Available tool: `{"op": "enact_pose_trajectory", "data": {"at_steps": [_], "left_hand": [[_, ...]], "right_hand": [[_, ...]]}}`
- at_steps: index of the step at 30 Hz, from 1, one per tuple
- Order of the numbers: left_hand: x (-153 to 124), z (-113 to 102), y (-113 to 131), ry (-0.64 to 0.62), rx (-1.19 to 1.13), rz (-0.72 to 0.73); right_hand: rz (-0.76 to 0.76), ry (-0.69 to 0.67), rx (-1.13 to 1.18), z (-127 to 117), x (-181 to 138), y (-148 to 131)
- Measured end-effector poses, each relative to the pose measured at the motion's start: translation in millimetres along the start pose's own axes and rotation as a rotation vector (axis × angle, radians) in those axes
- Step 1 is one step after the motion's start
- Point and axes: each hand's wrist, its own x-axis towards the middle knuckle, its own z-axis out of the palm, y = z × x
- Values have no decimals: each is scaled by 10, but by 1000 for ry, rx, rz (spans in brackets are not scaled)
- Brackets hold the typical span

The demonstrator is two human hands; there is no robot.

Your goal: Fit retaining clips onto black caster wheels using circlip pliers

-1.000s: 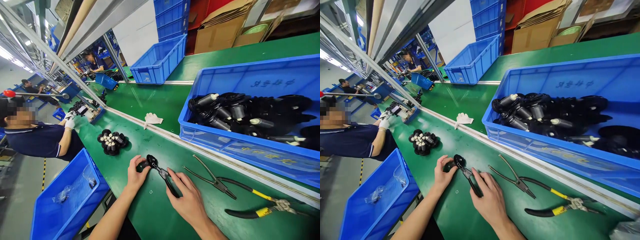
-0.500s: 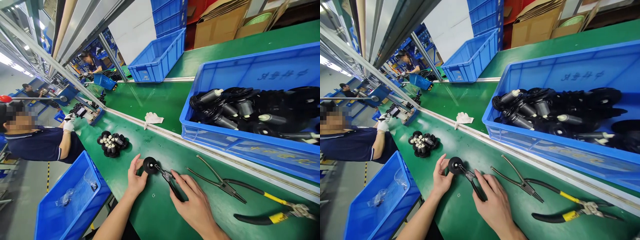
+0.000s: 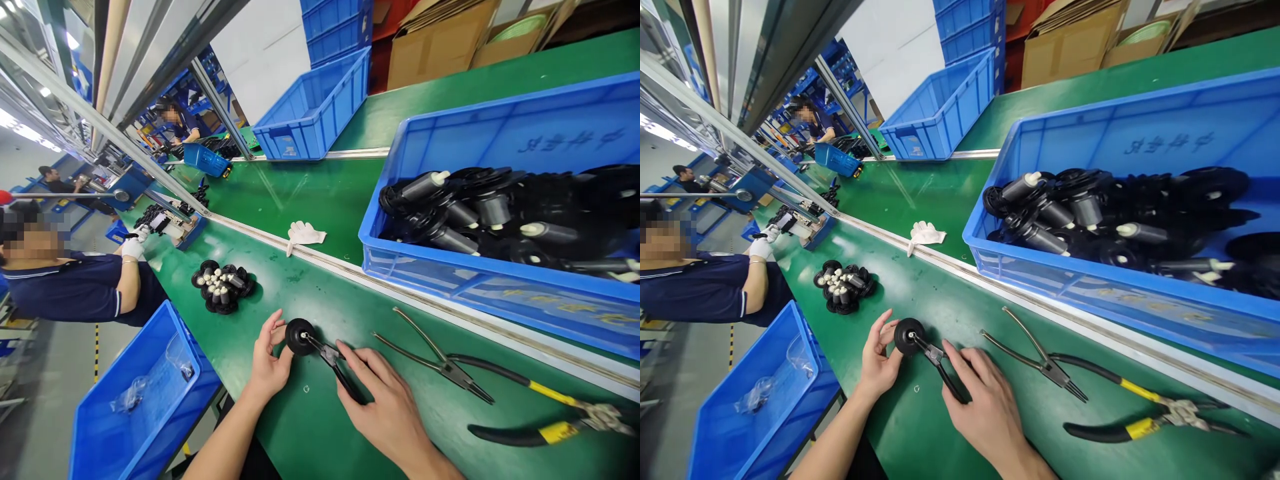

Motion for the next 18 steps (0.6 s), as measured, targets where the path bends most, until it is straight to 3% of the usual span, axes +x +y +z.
{"op": "enact_pose_trajectory", "data": {"at_steps": [18], "left_hand": [[78, -152, 207, -102, 72, 75]], "right_hand": [[-58, 9, -54, 16, -10, -11]]}}
